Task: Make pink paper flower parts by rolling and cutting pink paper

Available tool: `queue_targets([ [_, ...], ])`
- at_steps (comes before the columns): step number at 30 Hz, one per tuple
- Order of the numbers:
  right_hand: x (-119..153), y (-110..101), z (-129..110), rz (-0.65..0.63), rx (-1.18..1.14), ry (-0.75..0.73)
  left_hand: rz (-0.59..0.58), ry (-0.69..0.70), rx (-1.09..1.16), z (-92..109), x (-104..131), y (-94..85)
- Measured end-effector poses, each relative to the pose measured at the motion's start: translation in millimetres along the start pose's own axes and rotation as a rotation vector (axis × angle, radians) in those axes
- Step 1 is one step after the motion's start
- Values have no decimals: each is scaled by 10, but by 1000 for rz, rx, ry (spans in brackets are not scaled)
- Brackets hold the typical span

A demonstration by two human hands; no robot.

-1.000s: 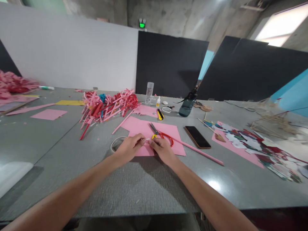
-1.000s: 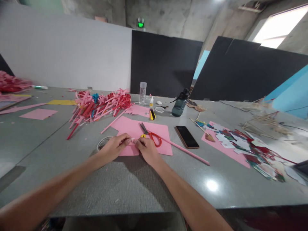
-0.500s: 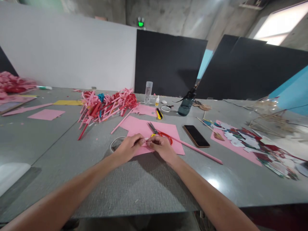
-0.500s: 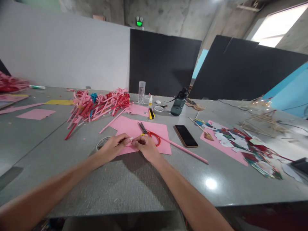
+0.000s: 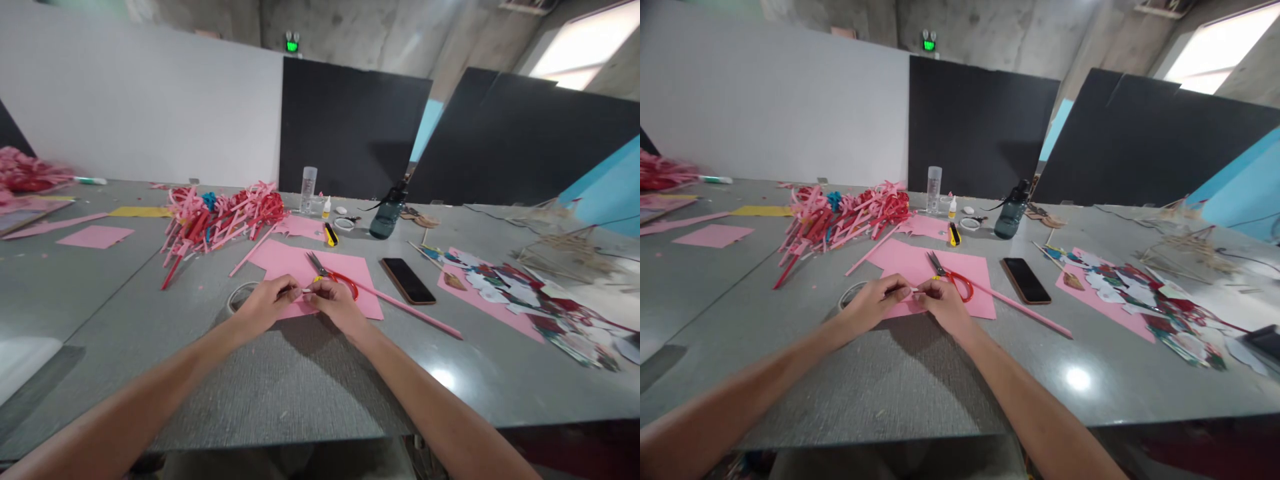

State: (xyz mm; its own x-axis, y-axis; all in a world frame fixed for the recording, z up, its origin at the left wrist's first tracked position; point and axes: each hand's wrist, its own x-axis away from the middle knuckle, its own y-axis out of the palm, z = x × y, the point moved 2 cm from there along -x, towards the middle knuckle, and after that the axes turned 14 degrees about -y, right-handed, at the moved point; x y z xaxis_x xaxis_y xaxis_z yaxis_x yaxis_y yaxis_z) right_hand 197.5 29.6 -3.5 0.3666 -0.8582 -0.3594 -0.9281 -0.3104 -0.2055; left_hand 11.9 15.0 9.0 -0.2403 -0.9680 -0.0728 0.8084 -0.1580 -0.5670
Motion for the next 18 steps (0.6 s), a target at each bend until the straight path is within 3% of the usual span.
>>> queue_targets([
  [6, 20, 33, -18, -33, -64, 55, -20, 2, -16, 10, 6, -6],
  [18, 4, -9, -21, 25, -35, 53, -33, -13, -73, 27, 17, -8],
])
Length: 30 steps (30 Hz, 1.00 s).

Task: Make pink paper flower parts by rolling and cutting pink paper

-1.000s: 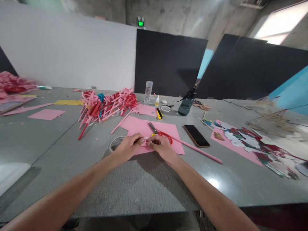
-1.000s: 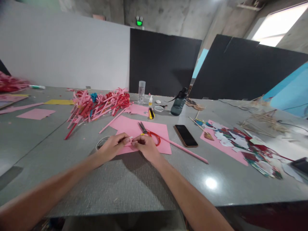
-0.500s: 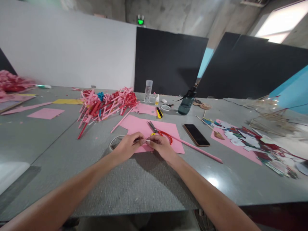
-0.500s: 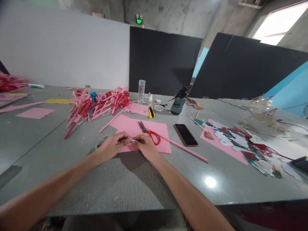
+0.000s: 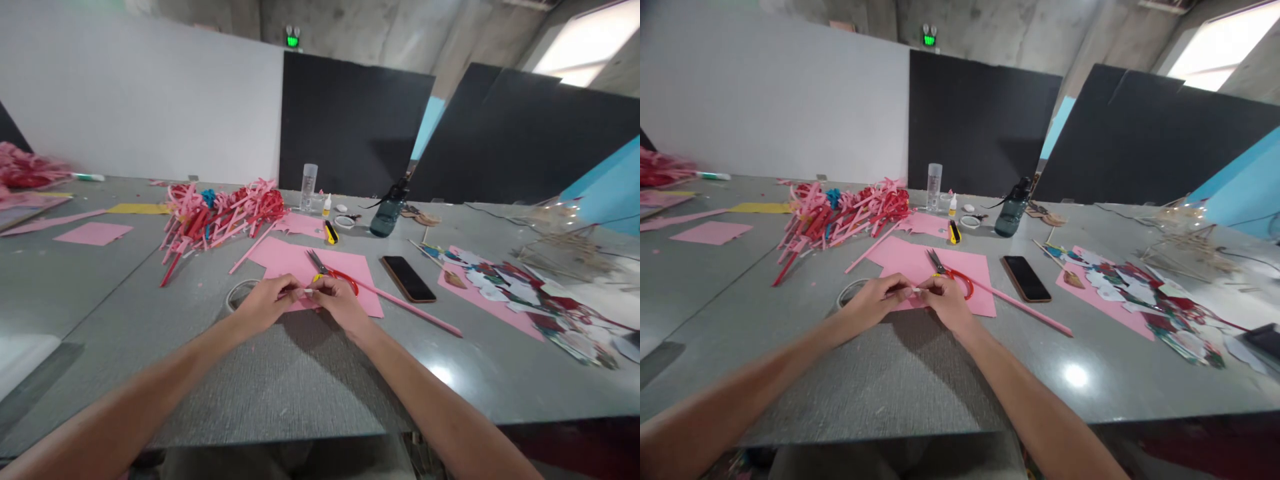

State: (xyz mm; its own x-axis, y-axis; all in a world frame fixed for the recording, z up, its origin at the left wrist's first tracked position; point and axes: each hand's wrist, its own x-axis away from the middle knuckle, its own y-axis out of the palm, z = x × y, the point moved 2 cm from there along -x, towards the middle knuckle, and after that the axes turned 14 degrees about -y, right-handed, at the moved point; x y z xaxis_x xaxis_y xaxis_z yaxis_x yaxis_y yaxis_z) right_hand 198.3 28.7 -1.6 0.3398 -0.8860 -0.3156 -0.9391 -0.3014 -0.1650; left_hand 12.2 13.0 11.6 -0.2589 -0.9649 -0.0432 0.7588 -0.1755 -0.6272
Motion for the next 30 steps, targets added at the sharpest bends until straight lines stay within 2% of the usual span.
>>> queue_targets([
  [5, 2, -6, 18, 4, 22, 23, 15, 14, -72, -7, -3, 20],
  [15, 10, -43, -16, 111, 7, 96, 126, -26, -101, -100, -34, -33],
  [20, 1, -75, -26, 129, 83, 40, 154, 37, -149, -53, -12, -39],
  [26, 4, -91, -26, 177, 51, 79, 266, 190, -184, -7, 7, -55],
  [30, 3, -84, -11, 161, 35, 80, 273, 178, -158, -29, -15, -64],
])
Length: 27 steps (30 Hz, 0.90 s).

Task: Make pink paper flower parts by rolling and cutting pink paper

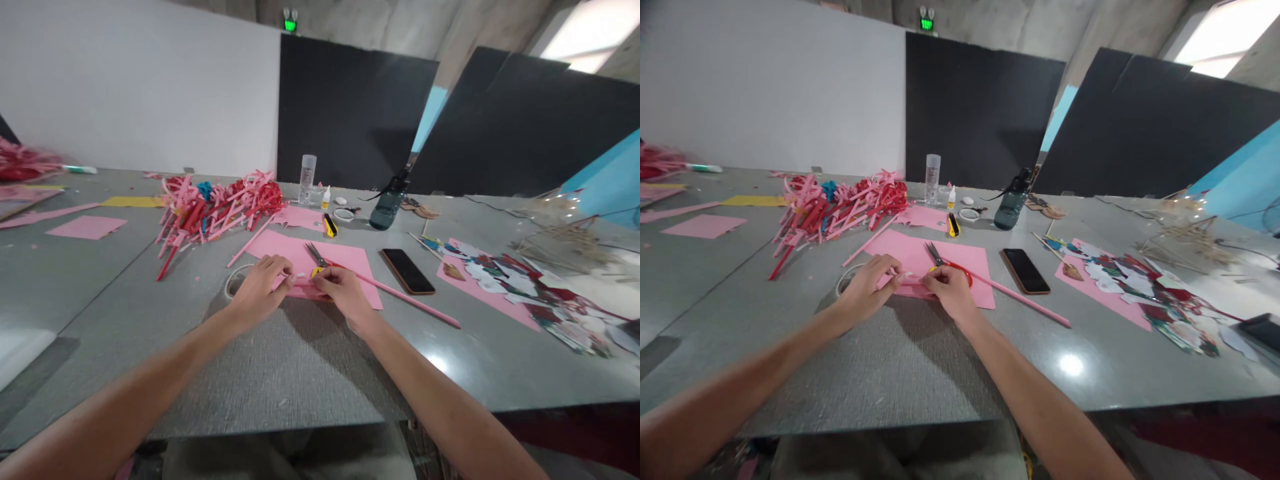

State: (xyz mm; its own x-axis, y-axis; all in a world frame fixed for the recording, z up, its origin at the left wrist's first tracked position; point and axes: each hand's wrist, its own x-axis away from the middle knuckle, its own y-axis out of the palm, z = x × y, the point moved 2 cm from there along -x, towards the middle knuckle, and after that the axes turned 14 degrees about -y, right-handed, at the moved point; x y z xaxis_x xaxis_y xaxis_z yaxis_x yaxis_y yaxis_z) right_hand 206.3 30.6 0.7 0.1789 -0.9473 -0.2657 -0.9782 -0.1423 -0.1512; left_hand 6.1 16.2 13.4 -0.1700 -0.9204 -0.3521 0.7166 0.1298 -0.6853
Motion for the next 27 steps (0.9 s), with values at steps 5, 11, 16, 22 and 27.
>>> queue_targets([
  [5, -13, -15, 38, 21, -28, 18, -26, -119, 95, -34, -8, -12],
  [11, -11, -18, 18, 27, -31, 17, -33, -99, 124, 3, -6, -121],
  [16, -25, -18, 33, 38, -37, 55, -81, -64, 61, 74, 26, -150],
  [22, -14, -16, 34, 32, -27, 26, -65, -18, 55, 94, 40, -43],
  [27, 0, -4, 13, 34, -80, 53, -63, 81, 48, 133, 33, 22],
])
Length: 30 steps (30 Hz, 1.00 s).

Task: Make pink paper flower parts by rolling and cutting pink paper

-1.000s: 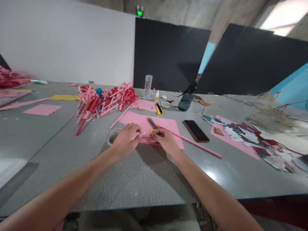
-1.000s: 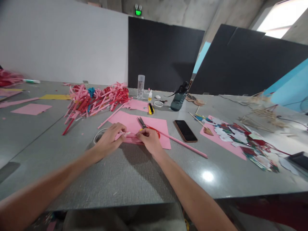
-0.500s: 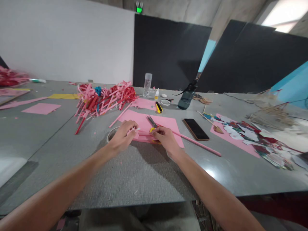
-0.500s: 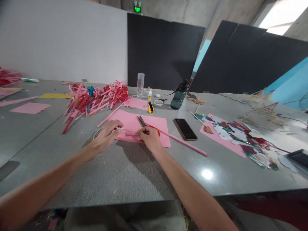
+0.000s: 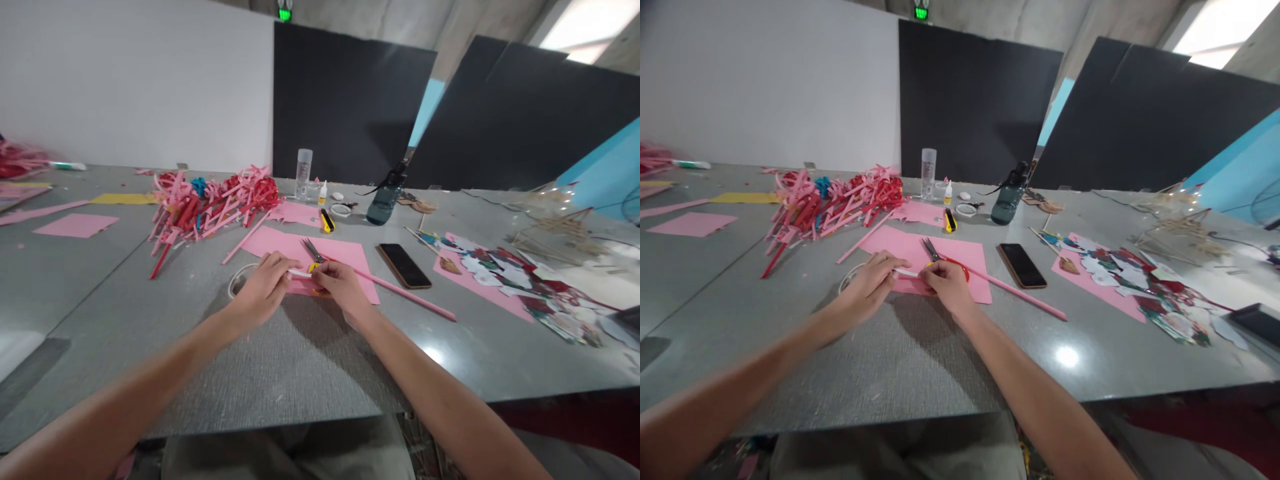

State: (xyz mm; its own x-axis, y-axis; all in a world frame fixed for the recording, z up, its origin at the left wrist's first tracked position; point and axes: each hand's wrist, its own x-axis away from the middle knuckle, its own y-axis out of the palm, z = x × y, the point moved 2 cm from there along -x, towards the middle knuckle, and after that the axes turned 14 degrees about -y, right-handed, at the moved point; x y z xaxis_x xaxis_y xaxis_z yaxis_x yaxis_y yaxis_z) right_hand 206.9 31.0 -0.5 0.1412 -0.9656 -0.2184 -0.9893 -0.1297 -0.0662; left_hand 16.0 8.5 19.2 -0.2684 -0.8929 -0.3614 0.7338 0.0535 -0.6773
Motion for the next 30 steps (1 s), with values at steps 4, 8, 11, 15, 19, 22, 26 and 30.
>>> queue_targets([
  [4, 12, -1, -21, 11, -17, 44, -14, 27, -12, 11, 10, 27],
  [8, 18, -3, -52, -15, -42, 57, -15, 54, -26, 7, 35, 56],
  [11, 12, -2, -57, -21, -39, 56, -2, 76, -15, 5, 49, 78],
  [15, 4, 6, -27, -22, -62, 62, -1, 91, 6, 5, 53, 104],
  [19, 5, 7, 2, -31, -76, 66, -23, 61, 8, -8, 53, 129],
  [22, 10, 2, -5, -26, -60, 65, -18, 56, -17, -2, 58, 126],
  [26, 18, 10, -30, -17, -72, 64, 11, 61, -56, 20, 63, 94],
  [30, 20, 29, -33, -13, -101, 74, 12, 72, -81, 11, 56, 90],
])
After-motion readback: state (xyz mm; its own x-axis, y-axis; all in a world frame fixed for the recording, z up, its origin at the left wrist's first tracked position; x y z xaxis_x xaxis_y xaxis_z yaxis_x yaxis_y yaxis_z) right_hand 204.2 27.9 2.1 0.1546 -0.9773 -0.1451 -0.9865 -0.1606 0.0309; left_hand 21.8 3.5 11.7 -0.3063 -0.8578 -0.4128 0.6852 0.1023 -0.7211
